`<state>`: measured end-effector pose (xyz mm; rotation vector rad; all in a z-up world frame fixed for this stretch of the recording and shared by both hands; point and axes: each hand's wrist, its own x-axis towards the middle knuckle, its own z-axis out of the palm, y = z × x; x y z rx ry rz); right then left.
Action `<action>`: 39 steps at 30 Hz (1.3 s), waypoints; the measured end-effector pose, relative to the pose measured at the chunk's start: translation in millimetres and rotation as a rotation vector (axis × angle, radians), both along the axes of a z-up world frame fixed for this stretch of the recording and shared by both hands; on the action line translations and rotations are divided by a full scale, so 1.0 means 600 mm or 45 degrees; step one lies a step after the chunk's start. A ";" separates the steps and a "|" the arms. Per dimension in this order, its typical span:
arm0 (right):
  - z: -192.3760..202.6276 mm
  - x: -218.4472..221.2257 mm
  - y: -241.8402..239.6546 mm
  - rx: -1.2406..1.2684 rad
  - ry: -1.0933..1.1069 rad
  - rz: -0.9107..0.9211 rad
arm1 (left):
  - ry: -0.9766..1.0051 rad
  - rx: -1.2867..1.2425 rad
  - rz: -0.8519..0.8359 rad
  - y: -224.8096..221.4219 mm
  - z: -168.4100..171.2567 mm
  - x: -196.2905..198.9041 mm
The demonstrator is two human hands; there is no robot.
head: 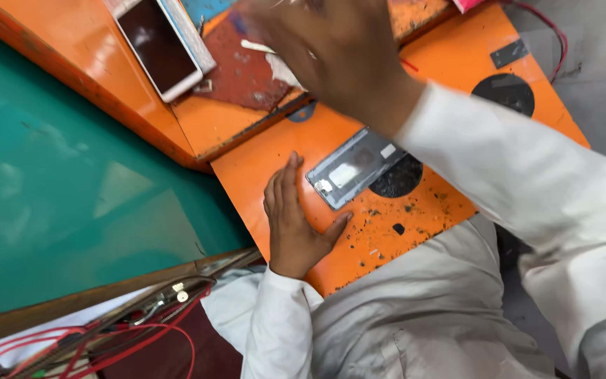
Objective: The person cleans the internal components of a disassembled mobile phone using a tool and a cloth, then begins reassembling the device by placing the screen and other parts back into the frame.
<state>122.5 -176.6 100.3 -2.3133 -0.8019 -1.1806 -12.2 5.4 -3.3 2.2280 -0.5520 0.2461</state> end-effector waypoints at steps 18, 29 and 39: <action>-0.172 -0.258 -0.011 0.097 0.843 0.198 | 0.129 0.059 -0.003 0.002 -0.016 -0.001; -0.168 -0.255 -0.009 0.124 1.026 0.070 | 0.161 0.076 0.018 -0.003 -0.019 -0.003; -0.163 -0.251 -0.012 0.179 1.066 0.062 | 0.151 0.100 0.024 -0.003 -0.022 -0.002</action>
